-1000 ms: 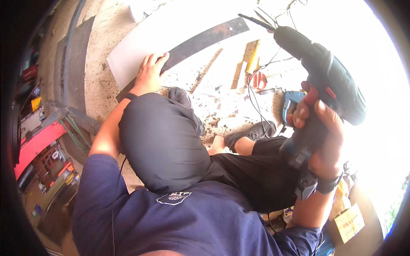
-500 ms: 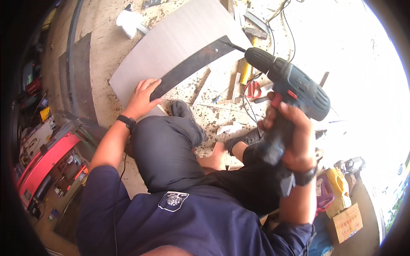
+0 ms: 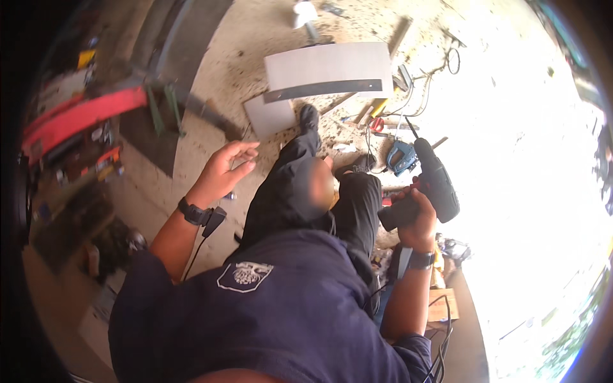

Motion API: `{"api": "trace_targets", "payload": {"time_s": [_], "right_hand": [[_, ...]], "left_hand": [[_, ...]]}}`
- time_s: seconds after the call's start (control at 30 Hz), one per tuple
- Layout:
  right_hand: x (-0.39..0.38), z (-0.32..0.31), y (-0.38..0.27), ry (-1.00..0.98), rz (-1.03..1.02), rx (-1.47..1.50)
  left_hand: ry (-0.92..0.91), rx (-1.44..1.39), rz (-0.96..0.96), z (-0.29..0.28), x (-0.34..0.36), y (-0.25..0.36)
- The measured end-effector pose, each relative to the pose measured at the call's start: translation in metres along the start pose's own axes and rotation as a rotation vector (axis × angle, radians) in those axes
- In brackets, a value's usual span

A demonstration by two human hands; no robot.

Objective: Sanding the edge of a wood panel with an angle grinder and attaching a metal bracket using a power drill.

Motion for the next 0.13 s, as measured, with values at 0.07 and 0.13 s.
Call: {"api": "trace_targets", "payload": {"time_s": [0.07,0.13], "right_hand": [[-0.03,-0.006,-0.006,0.022,-0.023,-0.182],[-0.042,-0.007,-0.02,0.034,-0.07,-0.446]], "left_hand": [[-0.03,-0.017,0.135,-0.002,-0.032,0.065],[-0.059,-0.021,0.269,-0.008,-0.071,0.119]]}}
Point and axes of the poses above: each hand's wrist, its own x-axis towards the middle knuckle, its own z-axis out of the palm, y = z × x, the point moved 3 cm from there along x, towards the middle knuckle, and after that the axes turned 7 degrees about -y, right-handed, at the moved point
